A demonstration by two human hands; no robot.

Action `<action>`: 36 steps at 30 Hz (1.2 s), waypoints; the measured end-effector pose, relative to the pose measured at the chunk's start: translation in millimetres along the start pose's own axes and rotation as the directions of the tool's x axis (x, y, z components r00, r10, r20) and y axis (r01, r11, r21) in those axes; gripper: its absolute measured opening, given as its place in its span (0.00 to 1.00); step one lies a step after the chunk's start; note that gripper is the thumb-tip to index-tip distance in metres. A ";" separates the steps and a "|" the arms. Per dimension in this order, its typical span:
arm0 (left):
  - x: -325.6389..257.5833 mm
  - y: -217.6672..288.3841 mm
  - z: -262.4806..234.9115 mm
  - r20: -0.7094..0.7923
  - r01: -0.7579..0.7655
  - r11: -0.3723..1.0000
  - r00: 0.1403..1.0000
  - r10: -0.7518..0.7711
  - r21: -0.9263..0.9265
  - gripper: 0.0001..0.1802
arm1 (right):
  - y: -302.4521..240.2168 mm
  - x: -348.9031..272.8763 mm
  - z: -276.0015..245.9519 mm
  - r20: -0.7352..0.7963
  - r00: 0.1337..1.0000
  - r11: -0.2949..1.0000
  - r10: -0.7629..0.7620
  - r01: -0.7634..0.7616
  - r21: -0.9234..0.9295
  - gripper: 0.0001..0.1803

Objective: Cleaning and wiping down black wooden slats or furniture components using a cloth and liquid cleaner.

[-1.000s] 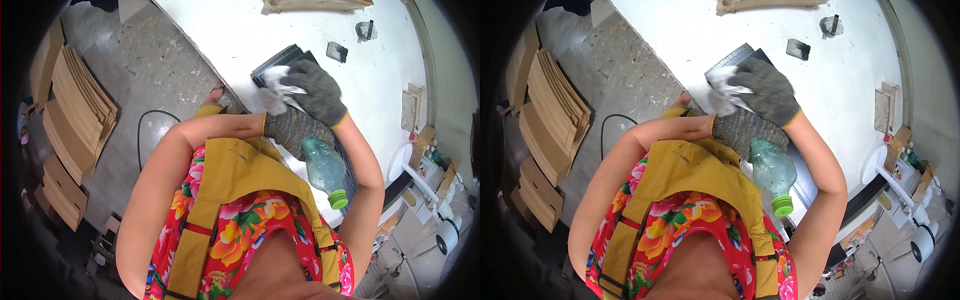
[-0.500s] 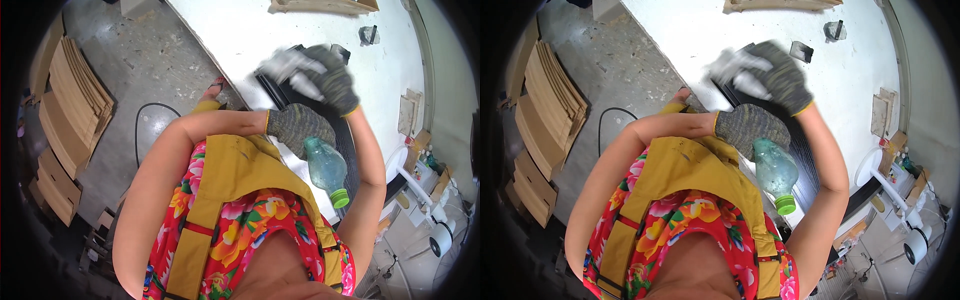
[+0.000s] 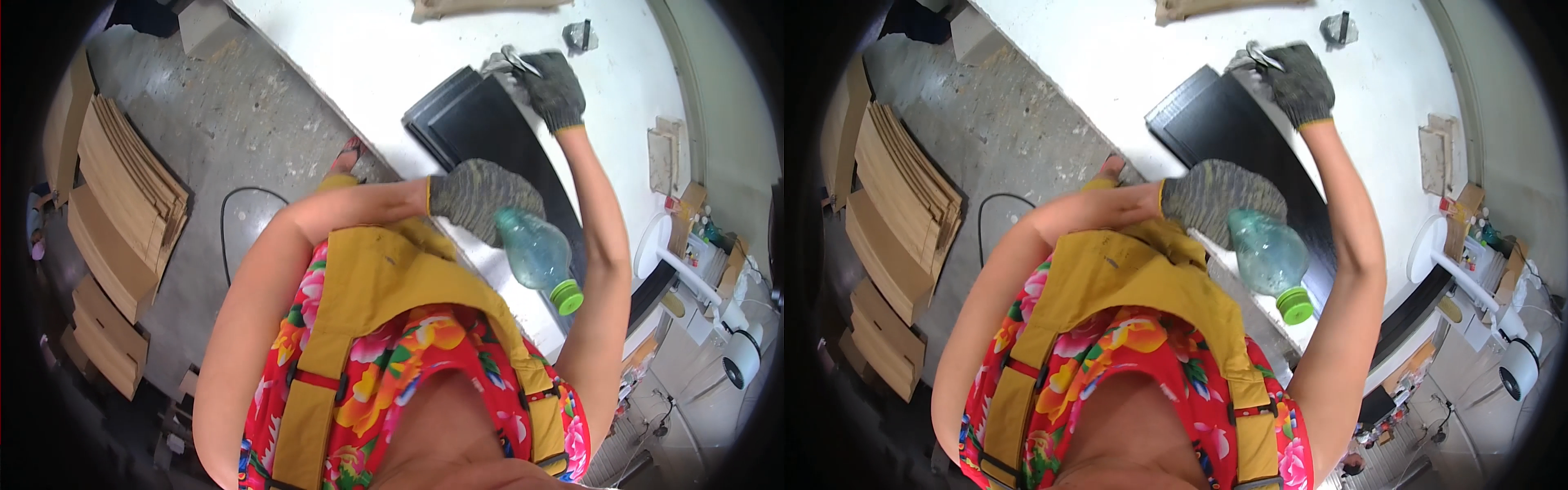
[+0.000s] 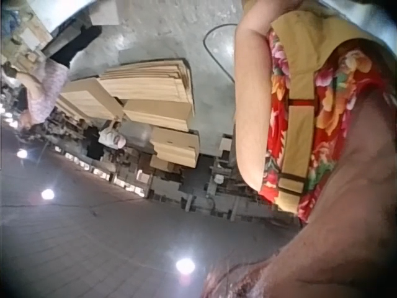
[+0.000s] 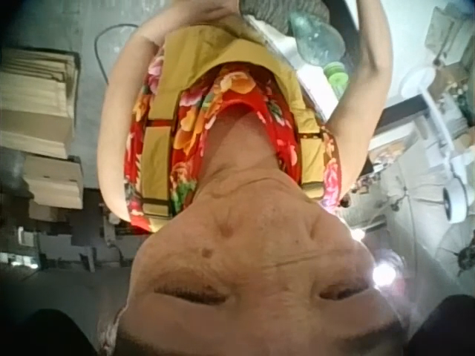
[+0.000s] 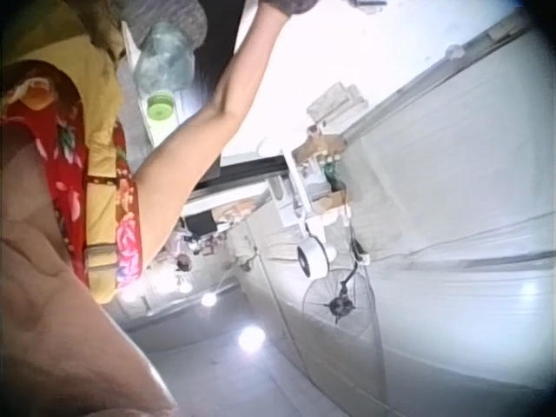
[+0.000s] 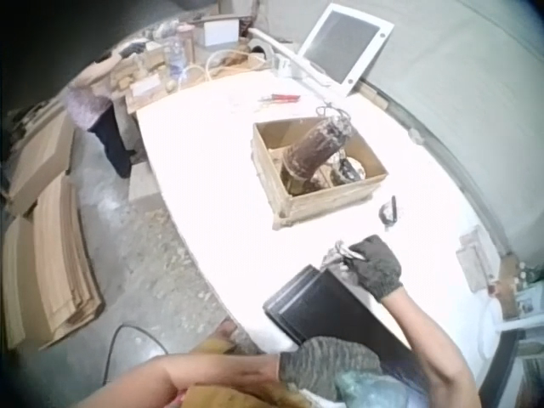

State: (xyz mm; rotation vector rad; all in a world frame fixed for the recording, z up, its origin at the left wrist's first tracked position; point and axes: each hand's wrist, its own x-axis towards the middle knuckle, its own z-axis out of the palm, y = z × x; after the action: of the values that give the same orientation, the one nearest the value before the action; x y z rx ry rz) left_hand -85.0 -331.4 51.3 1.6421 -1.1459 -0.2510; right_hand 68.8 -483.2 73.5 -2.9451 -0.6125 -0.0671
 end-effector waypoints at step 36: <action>24.3 4.1 18.4 0.053 -0.159 0.955 0.983 0.178 -0.251 0.31 | -0.8 -120.8 -10.2 -0.486 0.862 0.969 0.142 -0.021 0.244 0.16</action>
State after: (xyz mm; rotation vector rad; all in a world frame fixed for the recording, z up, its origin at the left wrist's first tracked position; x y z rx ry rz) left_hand -86.9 -361.8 56.1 1.3186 -1.2514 -0.3337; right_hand -42.4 -531.5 75.2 -2.5602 -0.3808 -0.6812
